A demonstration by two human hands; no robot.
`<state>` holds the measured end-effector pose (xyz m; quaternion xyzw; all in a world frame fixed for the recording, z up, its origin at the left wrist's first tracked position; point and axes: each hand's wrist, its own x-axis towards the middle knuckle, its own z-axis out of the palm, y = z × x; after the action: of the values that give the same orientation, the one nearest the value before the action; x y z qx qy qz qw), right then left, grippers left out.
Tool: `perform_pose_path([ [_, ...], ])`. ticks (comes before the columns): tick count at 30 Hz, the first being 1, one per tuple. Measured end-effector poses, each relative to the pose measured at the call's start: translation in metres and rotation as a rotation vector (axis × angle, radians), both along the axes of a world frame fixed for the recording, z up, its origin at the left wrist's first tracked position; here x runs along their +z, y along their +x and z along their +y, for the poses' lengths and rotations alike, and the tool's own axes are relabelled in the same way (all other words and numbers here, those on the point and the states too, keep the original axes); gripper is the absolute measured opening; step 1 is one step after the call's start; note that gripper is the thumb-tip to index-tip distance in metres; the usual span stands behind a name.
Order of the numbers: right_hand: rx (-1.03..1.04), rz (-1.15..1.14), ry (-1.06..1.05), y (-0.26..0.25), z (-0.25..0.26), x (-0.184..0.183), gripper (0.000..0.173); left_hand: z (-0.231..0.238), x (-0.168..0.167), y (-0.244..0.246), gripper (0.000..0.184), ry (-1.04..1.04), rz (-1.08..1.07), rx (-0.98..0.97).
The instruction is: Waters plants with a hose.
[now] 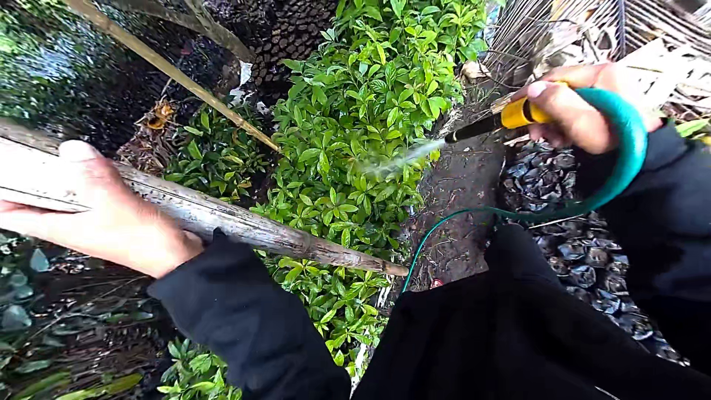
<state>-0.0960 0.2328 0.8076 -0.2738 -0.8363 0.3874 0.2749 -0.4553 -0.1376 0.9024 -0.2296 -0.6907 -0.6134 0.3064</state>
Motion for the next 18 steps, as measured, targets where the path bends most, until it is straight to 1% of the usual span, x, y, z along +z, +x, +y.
perform_pose_path([
  [2, -0.065, 0.017, 0.040, 0.005, -0.008, 0.001, 0.048, -0.002, -0.002, -0.003, 0.078, 0.106, -0.069, -0.165],
  [4, -0.066, 0.045, 0.071, 0.011, -0.015, 0.001, 0.050, -0.005, -0.003, -0.005, 0.078, 0.118, -0.125, -0.214],
  [6, -0.051, 0.002, 0.056, 0.018, -0.020, 0.005, 0.049, -0.009, -0.004, -0.009, 0.077, 0.095, -0.137, -0.195],
  [8, -0.095, -0.030, 0.045, 0.025, -0.025, 0.005, 0.051, -0.010, -0.005, -0.011, 0.072, 0.093, -0.128, -0.182],
  [10, -0.137, 0.022, 0.061, 0.030, -0.027, 0.000, 0.052, -0.009, -0.007, -0.011, 0.070, 0.097, -0.128, -0.156],
  [12, -0.113, 0.046, 0.034, 0.038, -0.028, 0.001, 0.050, -0.008, -0.008, -0.011, 0.071, 0.099, -0.134, -0.145],
  [15, -0.105, -0.009, -0.026, 0.047, -0.027, 0.010, 0.047, -0.004, -0.006, -0.009, 0.074, 0.079, -0.123, -0.130],
  [18, -0.151, 0.022, 0.016, 0.049, -0.027, 0.009, 0.050, -0.002, -0.006, -0.006, 0.078, 0.080, -0.114, -0.116],
])
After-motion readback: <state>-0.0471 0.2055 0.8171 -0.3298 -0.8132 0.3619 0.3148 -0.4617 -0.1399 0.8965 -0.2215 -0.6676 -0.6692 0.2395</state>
